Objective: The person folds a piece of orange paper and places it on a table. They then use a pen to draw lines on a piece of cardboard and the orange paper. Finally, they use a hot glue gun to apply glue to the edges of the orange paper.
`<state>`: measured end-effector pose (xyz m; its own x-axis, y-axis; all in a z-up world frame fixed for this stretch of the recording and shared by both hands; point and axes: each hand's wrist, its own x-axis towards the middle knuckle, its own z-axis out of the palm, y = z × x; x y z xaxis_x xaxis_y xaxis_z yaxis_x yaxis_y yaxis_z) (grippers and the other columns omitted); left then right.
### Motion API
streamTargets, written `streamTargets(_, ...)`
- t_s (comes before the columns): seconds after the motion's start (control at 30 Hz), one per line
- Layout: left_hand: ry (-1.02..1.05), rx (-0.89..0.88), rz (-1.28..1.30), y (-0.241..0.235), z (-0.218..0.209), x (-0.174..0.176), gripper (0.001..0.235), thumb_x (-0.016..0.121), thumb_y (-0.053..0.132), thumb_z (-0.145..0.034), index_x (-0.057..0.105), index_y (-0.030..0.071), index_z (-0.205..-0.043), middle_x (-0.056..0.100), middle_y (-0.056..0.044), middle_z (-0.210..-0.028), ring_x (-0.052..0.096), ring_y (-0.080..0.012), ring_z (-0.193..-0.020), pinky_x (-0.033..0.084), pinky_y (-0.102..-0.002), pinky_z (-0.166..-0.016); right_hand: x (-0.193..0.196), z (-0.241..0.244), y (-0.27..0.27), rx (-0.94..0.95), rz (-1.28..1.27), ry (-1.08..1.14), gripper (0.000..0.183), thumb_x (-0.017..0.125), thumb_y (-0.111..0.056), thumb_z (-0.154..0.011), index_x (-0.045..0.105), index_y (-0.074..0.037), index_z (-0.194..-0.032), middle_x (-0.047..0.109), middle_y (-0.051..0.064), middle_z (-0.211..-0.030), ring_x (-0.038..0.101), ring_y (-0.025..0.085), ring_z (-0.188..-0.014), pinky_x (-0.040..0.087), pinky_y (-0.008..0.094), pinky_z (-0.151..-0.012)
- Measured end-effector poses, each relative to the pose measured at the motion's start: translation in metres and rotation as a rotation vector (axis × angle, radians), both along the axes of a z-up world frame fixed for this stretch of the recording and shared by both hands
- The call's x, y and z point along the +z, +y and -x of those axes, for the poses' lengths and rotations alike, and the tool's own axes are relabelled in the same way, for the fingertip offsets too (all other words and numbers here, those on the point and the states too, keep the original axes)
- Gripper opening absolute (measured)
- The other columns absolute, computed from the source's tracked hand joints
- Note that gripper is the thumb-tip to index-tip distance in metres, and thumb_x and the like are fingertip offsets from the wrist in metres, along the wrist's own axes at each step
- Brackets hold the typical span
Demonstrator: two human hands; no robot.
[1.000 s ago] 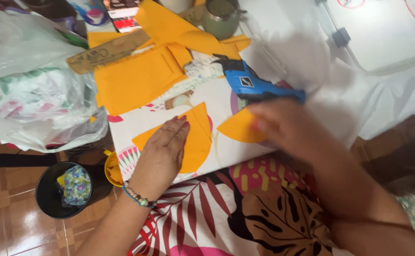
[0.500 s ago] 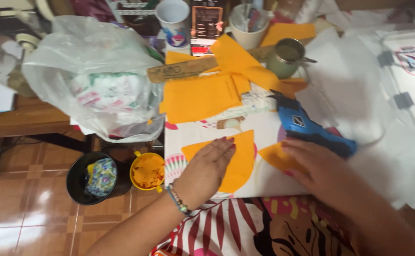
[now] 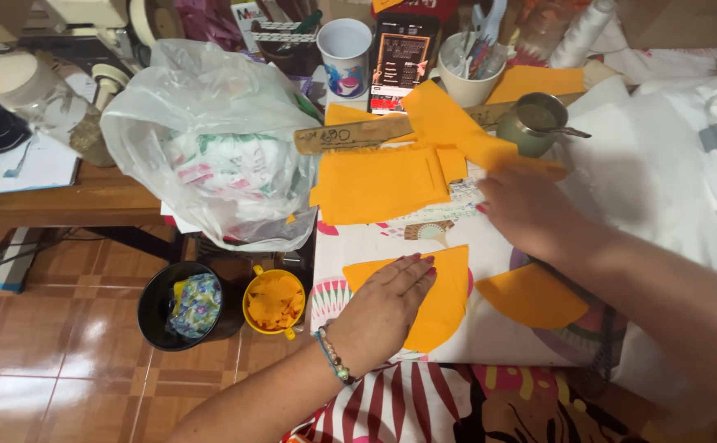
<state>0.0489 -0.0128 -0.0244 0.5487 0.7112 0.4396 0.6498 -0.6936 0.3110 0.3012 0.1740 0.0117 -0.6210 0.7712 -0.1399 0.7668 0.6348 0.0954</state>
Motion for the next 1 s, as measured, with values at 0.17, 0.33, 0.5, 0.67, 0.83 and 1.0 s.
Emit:
streamTargets(0.17, -0.014, 0.012, 0.021, 0.0, 0.0, 0.003, 0.042, 0.045, 0.003, -0.102, 0.055, -0.007, -0.141, 0.053, -0.026, -0.149, 0.051, -0.0381, -0.138, 0.035, -0.046, -0.123, -0.015, 0.017, -0.001, 0.015, -0.165, -0.031, 0.042, 0.053, -0.014, -0.092, 0.058, -0.004, -0.132, 0.063, 0.015, -0.122, 0.062, 0.036, -0.108, 0.057, 0.048, -0.083)
streamTargets(0.33, -0.035, 0.015, 0.027, 0.0, 0.0, 0.0, 0.04, 0.045, 0.005, -0.104, 0.056, -0.006, -0.14, 0.053, -0.025, -0.149, 0.052, -0.038, -0.138, 0.036, -0.047, -0.122, -0.034, 0.002, 0.022, 0.147, -0.198, 0.18, 0.039, 0.05, -0.009, -0.091, 0.063, -0.003, -0.128, 0.062, 0.018, -0.13, 0.059, 0.037, -0.116, 0.044, 0.047, -0.1)
streamTargets(0.5, -0.013, 0.022, -0.015, 0.001, -0.001, -0.001, 0.038, 0.047, 0.004, -0.104, 0.058, -0.007, -0.139, 0.056, -0.025, -0.147, 0.054, -0.0368, -0.136, 0.038, -0.046, -0.121, 0.013, 0.021, 0.007, 0.055, 0.009, 0.333, 0.05, 0.043, 0.004, -0.084, 0.054, 0.0, -0.132, 0.053, 0.02, -0.141, 0.057, 0.043, -0.117, 0.047, 0.048, -0.095)
streamTargets(0.67, -0.046, 0.027, 0.014, 0.001, -0.001, -0.001, 0.037, 0.049, 0.005, -0.104, 0.058, -0.006, -0.139, 0.057, -0.023, -0.145, 0.054, -0.037, -0.135, 0.039, -0.046, -0.12, 0.024, 0.012, 0.013, -0.142, -0.148, 0.119, 0.015, 0.055, -0.008, -0.086, 0.064, -0.01, -0.074, 0.068, 0.011, -0.079, 0.068, 0.033, -0.078, 0.052, 0.049, -0.064)
streamTargets(0.83, -0.066, 0.011, 0.015, 0.001, 0.001, 0.004, 0.037, 0.05, 0.004, -0.104, 0.057, -0.006, -0.139, 0.058, -0.023, -0.144, 0.054, -0.039, -0.134, 0.04, -0.048, -0.119, 0.063, -0.015, -0.013, -0.302, -0.1, 0.013, 0.027, 0.053, -0.024, -0.1, 0.068, -0.008, -0.085, 0.069, 0.015, -0.086, 0.068, 0.04, -0.083, 0.052, 0.052, -0.068)
streamTargets(1.0, -0.046, 0.007, 0.009, 0.001, 0.0, 0.005, 0.038, 0.051, 0.003, -0.101, 0.058, -0.006, -0.138, 0.058, -0.023, -0.143, 0.055, -0.0397, -0.132, 0.04, -0.048, -0.118, 0.032, -0.054, -0.004, -0.182, 0.035, 0.388, 0.056, 0.067, -0.037, -0.092, 0.056, -0.004, -0.136, 0.061, 0.026, -0.134, 0.058, 0.047, -0.119, 0.045, 0.053, -0.1)
